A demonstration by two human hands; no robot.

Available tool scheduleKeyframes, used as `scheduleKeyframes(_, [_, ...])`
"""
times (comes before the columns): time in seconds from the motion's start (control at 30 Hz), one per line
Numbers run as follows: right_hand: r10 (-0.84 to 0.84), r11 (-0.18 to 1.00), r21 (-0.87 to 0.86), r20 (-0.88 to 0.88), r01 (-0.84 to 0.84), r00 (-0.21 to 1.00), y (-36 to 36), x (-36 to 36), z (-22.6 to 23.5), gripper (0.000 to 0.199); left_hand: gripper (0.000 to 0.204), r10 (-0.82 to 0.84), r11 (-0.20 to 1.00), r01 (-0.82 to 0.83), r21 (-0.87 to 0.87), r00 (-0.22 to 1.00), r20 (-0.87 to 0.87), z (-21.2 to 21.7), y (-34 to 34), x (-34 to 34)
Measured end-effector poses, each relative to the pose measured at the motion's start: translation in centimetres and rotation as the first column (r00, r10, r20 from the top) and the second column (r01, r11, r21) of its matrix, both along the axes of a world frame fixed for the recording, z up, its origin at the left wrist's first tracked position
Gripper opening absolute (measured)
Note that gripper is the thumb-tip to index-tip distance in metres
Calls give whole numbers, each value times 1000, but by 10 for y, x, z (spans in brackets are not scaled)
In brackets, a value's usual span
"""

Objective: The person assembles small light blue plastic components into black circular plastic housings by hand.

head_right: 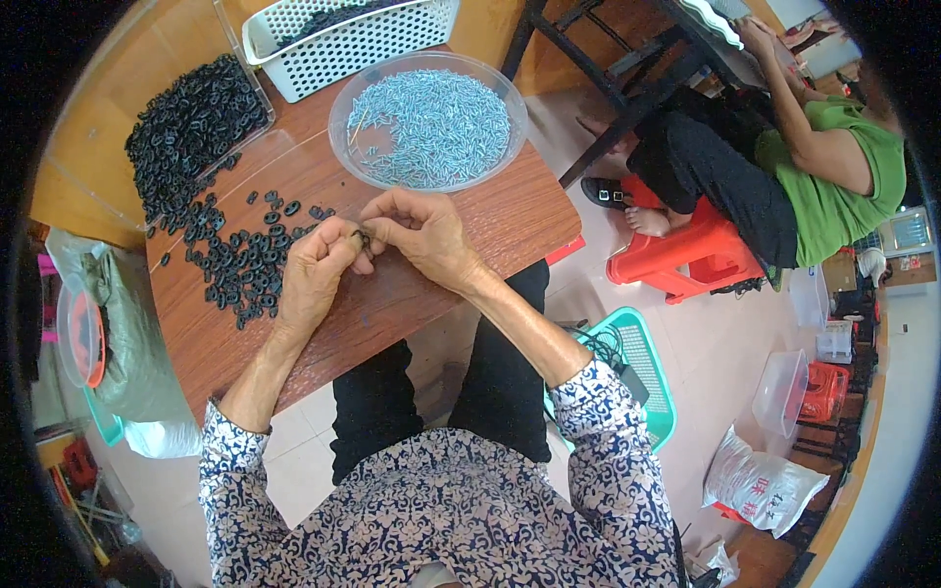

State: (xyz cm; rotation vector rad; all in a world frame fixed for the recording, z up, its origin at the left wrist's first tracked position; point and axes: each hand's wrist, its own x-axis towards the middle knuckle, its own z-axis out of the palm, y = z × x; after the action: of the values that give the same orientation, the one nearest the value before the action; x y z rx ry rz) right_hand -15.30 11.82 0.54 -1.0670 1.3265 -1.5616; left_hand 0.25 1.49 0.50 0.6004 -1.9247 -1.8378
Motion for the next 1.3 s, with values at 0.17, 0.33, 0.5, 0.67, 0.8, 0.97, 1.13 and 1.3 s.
scheduleKeyframes(0.17, [-27, 1000, 0, -32, 27, 999, 2, 3, -1, 10, 14, 8, 1000, -8, -6, 1000, 12, 5, 3, 1])
scheduleKeyframes(0.33, [-93, 995, 22, -58, 94, 994, 1, 10, 1, 10, 14, 48, 998, -47, -29, 998, 33, 6, 7, -3])
scheduleKeyframes(0.5, [-112, 992, 37, -143, 118, 983, 1, 12, 6, 13, 14, 72, 983, -61, -171, 995, 62, 5, 9, -3])
scheduleKeyframes(0.67, [-51, 999, -7, 15, 51, 999, 0, 7, 6, 12, 13, 29, 997, -23, 68, 996, -90, -5, 1, -3])
scheduleKeyframes(0.8, [-20, 999, 36, -98, 24, 995, 0, 2, 6, 12, 12, 18, 998, -13, 67, 997, -71, -2, 2, -3])
scheduleKeyframes(0.97, [-60, 997, 46, -85, 64, 995, 0, 10, 6, 11, 10, 17, 999, -15, 45, 999, -51, 2, 2, -1])
scheduleKeyframes(1.13, [-125, 992, 19, -115, 128, 985, 0, 15, 3, 10, 9, 59, 996, -58, 70, 998, -17, 5, 6, -1])
scheduleKeyframes(1.3, [-110, 993, 26, -86, 112, 990, 0, 14, 6, 13, 10, 75, 996, -74, 42, 997, -17, 9, 7, -2])
